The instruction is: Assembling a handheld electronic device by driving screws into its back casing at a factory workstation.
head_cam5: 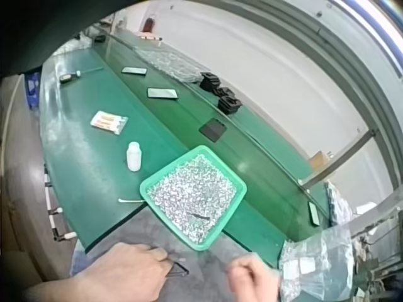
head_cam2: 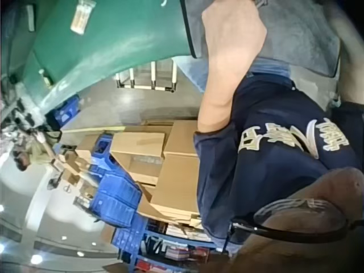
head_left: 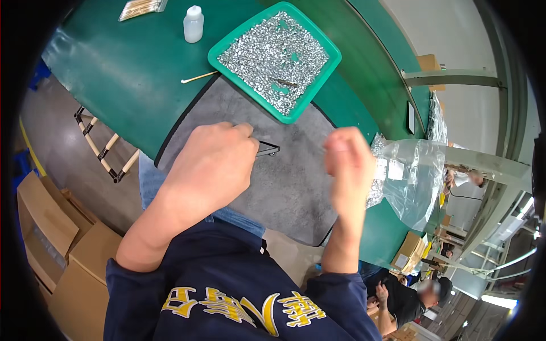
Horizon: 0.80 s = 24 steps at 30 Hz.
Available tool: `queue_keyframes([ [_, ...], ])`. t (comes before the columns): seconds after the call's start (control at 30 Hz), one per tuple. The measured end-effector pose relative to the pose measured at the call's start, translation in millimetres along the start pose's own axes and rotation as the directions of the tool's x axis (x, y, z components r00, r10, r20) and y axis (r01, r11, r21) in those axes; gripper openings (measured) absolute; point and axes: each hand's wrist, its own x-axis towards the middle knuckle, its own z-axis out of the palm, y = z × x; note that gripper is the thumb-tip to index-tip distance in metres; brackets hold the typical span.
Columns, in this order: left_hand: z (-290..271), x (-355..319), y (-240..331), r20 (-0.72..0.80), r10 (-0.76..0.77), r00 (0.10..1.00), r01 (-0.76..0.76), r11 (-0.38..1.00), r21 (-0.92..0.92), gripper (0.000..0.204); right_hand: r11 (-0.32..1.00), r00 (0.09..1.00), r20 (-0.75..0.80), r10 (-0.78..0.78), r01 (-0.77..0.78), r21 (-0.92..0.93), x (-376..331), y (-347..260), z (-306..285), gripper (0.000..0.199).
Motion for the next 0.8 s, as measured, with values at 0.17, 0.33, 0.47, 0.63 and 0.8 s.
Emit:
queue_keyframes([
  [0.17, -7.1, -2.5, -1.0, -0.068, 0.040, 0.997, -0.045, 0.997, -0.066, 0.016, 0.760, 0.969, -0.002, -0.249, 0.194, -0.620, -0.3, 23.7, 21.6, 0.020],
  [0.33, -32.7, -6.3, 7.4, -0.125, -0.024, 0.992, -0.068, 0.732, -0.677, 0.018, 0.845, 0.913, 0.079, -0.400, 0.401, -0.353, 6.4, 18.9, 17.0, 0.020],
  [0.47, -24.0, -11.1, 15.0, 0.004, -0.310, 0.951, 0.045, 0.125, -0.991, 0.030, 0.974, 0.868, 0.469, -0.161, 0.216, -0.064, -4.6, 11.1, 24.4, 0.017],
  [0.63, -0.5, 10.3, 14.5, -0.467, -0.417, 0.779, -0.375, 0.287, -0.881, 0.038, 0.984, 0.979, 0.197, -0.057, 0.021, 0.178, 4.1, -0.3, 21.8, 0.009],
  [0.8, 28.4, -32.0, -37.9, -0.495, -0.278, 0.824, -0.121, 0.766, -0.631, 0.044, 0.910, 0.983, -0.168, -0.070, 0.132, 0.393, 91.7, -19.9, -29.3, 0.022],
])
